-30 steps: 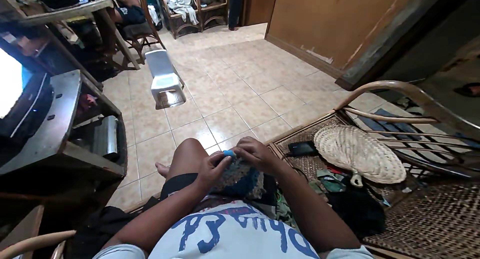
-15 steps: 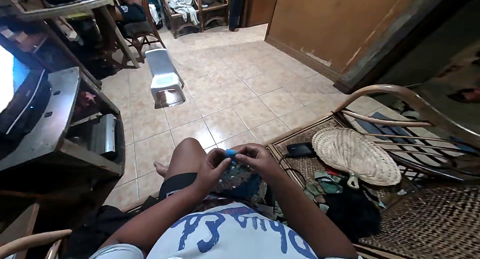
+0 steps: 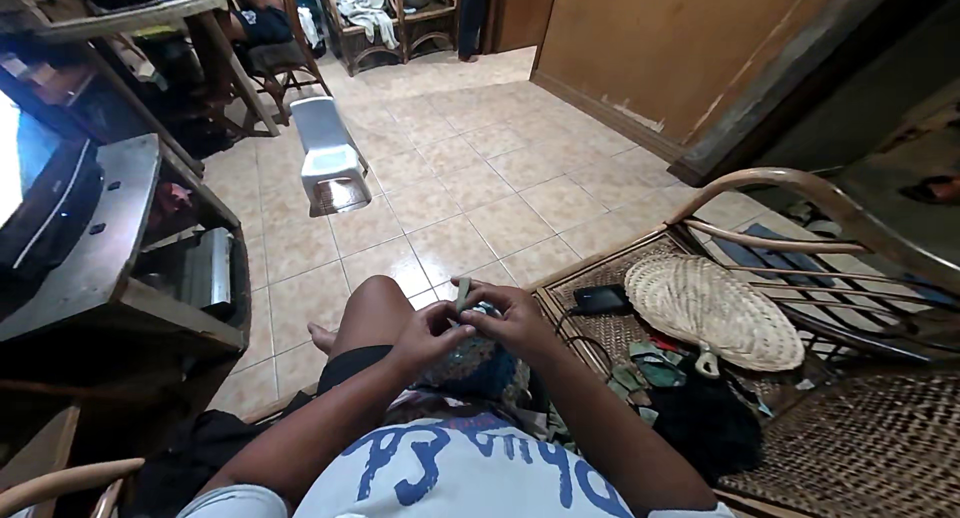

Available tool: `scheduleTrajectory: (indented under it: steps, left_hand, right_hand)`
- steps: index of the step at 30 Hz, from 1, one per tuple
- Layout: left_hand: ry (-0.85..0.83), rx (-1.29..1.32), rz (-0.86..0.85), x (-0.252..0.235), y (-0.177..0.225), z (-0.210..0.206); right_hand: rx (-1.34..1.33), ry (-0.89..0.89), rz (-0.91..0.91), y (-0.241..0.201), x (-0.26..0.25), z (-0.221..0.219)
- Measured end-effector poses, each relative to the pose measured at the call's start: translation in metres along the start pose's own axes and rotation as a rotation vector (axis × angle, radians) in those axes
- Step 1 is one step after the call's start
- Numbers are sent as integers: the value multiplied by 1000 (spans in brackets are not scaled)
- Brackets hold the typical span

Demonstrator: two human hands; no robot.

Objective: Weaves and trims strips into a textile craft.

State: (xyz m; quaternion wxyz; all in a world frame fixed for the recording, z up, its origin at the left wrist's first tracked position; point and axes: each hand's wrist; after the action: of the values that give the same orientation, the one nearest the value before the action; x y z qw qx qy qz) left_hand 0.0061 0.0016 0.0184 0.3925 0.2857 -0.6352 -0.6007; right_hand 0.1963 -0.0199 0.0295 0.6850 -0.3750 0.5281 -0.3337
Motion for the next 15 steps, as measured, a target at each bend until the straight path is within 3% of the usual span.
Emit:
scheduleTrajectory:
  steps: [5, 10, 15]
  left_hand:
    - [43, 41, -130, -2, -10, -4]
    - [95, 140, -202, 1, -14, -8]
    - [117, 158, -198, 2, -15, -9]
  right_hand:
    - [261, -139, 104, -2, -17, 8]
    - [25, -415, -84, 7, -31, 30]
    - [-13, -247, 23, 8, -26, 30]
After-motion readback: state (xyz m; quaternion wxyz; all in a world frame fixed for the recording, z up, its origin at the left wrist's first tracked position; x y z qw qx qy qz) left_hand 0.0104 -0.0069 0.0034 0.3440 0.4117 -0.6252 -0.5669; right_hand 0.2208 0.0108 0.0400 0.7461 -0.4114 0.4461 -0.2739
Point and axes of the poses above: each hand's wrist, its own x-axis away from the middle knuckle, its own z-axis out of the back of the hand, y = z × x, and after that the axes turned 13 degrees about z, right-handed
